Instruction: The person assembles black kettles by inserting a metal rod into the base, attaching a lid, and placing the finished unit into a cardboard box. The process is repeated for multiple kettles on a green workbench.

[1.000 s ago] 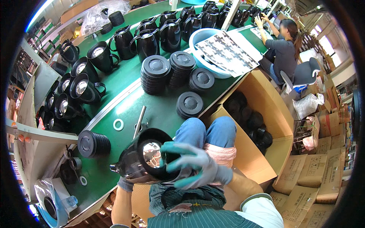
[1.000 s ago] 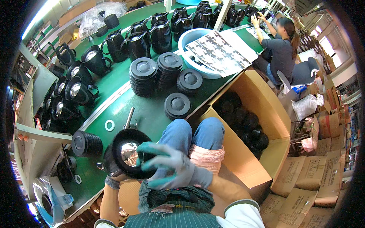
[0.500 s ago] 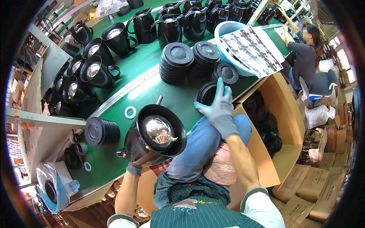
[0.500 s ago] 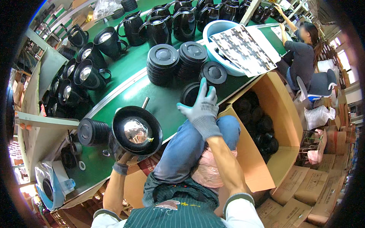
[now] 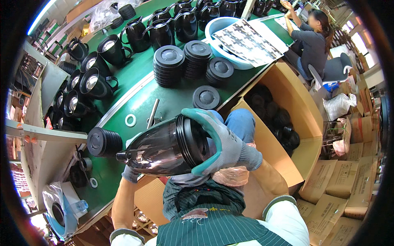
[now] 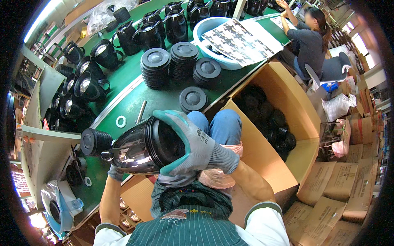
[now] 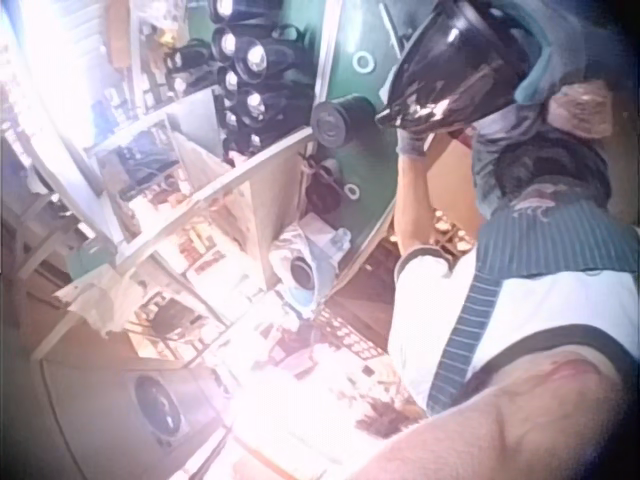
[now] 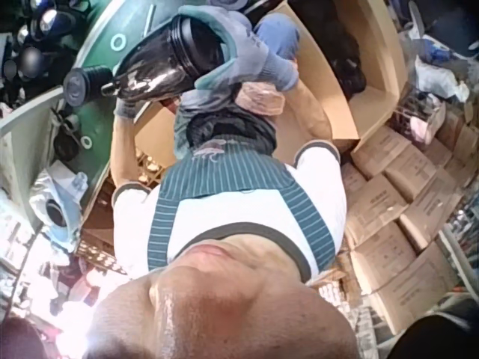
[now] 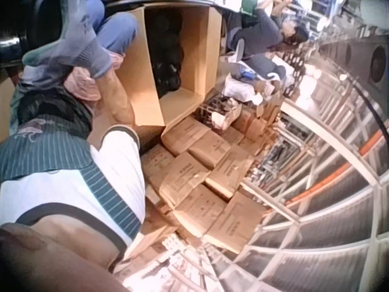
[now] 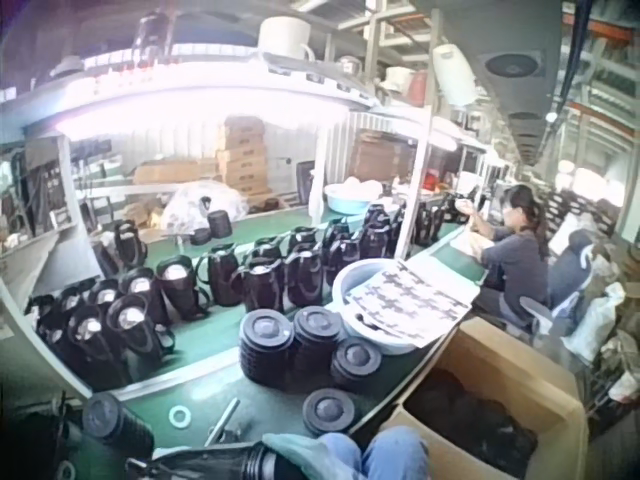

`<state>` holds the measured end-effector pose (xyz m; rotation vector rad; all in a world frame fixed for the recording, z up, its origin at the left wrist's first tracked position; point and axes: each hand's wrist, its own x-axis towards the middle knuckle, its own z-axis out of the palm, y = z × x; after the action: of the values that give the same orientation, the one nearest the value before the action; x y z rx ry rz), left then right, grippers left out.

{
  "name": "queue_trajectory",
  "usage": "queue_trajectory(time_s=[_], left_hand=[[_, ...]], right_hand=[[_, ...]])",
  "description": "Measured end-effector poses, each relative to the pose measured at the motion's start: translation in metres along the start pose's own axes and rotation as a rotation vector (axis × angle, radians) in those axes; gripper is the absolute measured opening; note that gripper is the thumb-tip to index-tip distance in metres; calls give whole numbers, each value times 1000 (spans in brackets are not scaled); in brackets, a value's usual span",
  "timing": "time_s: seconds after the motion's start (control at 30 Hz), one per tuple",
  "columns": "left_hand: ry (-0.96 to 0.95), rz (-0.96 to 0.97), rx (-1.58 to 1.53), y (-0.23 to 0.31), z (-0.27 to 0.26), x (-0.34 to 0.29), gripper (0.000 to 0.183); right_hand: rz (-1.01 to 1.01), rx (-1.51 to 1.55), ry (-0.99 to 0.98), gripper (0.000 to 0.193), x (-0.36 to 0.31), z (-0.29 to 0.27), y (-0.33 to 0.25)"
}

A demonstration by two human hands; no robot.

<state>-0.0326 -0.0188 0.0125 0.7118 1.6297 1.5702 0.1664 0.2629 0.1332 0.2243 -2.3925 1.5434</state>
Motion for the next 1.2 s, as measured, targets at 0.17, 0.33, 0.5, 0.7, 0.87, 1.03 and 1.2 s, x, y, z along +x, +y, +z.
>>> queue_trajectory(time_s=[0.17,0.33,0.5,0.7,0.87,1.03,1.2], left_hand=[[-55,-57,-92,12,6,15,34],[2,-62,-165,19,18,16,31],[223,210,133,67,50,11,29],[106,894,1161,156,81,7,33],[-48,723,1051,137,42,-4,38],[150,184,116,51,16,-10,37],[140,-165,-829,20,38,-20,37]], right_hand=[[-67,-56,77,130,-20,-7,-5],[-33,141,139,128,-32,-13,1],[88,399,185,116,-51,-10,35],[504,867,241,86,-58,18,95],[481,766,225,82,-66,20,88],[476,601,206,78,-60,14,58],[475,534,184,75,-45,23,42]])
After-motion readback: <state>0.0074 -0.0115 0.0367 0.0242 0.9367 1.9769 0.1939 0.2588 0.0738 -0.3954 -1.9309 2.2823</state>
